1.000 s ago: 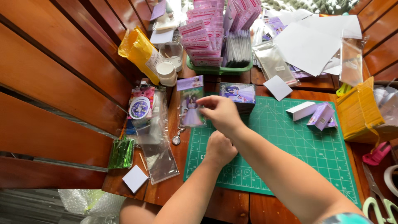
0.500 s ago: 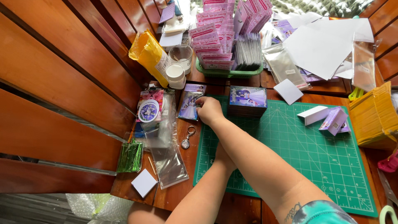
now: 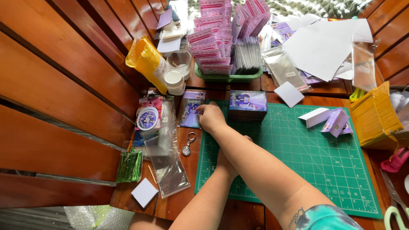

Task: The person places small cards into clear plastic sleeves, inserts the sleeved cards into purple paper sleeves, and then places the assembled items into a larger clear plastic bag on a green cutting mat.

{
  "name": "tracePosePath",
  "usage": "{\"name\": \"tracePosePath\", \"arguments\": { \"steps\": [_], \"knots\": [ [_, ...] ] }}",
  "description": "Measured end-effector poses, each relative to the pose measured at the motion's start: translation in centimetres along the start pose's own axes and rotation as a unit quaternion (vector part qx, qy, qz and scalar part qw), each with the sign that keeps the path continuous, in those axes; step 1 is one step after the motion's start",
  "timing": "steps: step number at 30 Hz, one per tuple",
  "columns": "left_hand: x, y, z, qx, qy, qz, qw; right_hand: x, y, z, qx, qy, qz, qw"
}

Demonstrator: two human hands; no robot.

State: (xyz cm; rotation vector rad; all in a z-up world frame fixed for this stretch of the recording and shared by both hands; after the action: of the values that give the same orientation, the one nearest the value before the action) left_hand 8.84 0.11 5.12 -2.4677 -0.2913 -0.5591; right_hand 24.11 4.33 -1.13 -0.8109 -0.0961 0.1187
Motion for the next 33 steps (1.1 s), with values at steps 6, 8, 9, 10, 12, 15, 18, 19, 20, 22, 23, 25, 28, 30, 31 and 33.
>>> {"name": "tracePosePath", "arguments": {
  "steps": [6, 8, 9, 10, 12, 15, 18, 19, 20, 22, 23, 25, 28, 30, 31, 33],
  "knots": [
    [-0.4, -0.8, -0.6, -0.031, -0.014, 0.002, 0.999, -7.7, -7.2, 7.6, 0.166, -0.187, -0.062, 0.966],
    [0.0, -1.2, -0.7, -0.037, -0.021, 0.001, 0.999, -12.2, -11.2, 8.3, 0.195, -0.235, -0.051, 0.951],
    [0.3, -1.4, -0.7, -0.044, -0.026, -0.001, 0.999, -14.7, -13.4, 9.0, 0.224, -0.283, -0.043, 0.932],
    [0.3, -1.4, -0.9, -0.044, -0.027, -0.001, 0.999, -15.9, -14.6, 7.2, 0.224, -0.283, -0.042, 0.932],
    [0.1, -1.4, -1.3, -0.057, -0.036, -0.004, 0.998, -18.0, -17.4, 3.2, 0.185, -0.263, -0.072, 0.944],
    [0.4, -0.1, 1.7, -0.153, -0.072, -0.027, 0.985, -21.0, -22.4, -5.1, 0.173, -0.154, -0.165, 0.959],
    [2.3, -6.9, 0.2, -0.114, -0.117, -0.061, 0.985, -25.1, -25.5, -11.8, 0.075, -0.08, -0.16, 0.981],
    [2.7, -8.9, 1.5, -0.114, -0.116, -0.065, 0.985, -26.2, -25.9, -12.7, 0.074, -0.084, -0.16, 0.981],
    [2.7, -11.6, 2.9, -0.026, -0.121, -0.101, 0.987, -27.6, -27.1, -14.9, 0.049, -0.028, -0.197, 0.979],
    [2.4, -16.1, 5.2, 0.062, -0.13, -0.139, 0.98, -29.9, -28.5, -18.0, 0.019, 0.025, -0.231, 0.973],
    [1.5, -18.1, 8.0, 0.191, -0.238, -0.11, 0.946, -30.7, -28.9, -19.2, 0.019, 0.035, -0.244, 0.969],
    [-0.6, -21.6, 12.1, 0.317, -0.341, -0.081, 0.881, -31.7, -29.2, -20.5, 0.022, 0.041, -0.256, 0.966],
    [-2.4, -24.2, 16.5, 0.322, -0.362, -0.1, 0.869, -32.2, -28.7, -21.1, 0.042, 0.045, -0.259, 0.964],
    [-2.9, -24.6, 18.9, 0.323, -0.356, -0.096, 0.872, -31.8, -27.6, -20.8, 0.011, 0.032, -0.226, 0.974],
    [-2.8, -24.7, 18.7, 0.326, -0.355, -0.096, 0.871, -31.7, -27.6, -20.7, 0.014, 0.033, -0.224, 0.974],
    [-3.1, -24.9, 18.7, 0.274, -0.386, -0.116, 0.873, -31.5, -27.2, -19.7, -0.003, 0.01, -0.204, 0.979]
  ]
}}
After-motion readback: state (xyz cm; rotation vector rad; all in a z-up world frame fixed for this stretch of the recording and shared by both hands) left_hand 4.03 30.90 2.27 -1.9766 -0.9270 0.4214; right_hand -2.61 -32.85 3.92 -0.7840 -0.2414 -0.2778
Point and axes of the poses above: each hand's wrist, its own x-axis towards the middle knuckle, its own y-axis out of the palm, z = x × y, the point moved 10 cm from there along x, towards the middle knuckle, and after that the axes turned 6 degrees about -z, right-handed, at the moved point
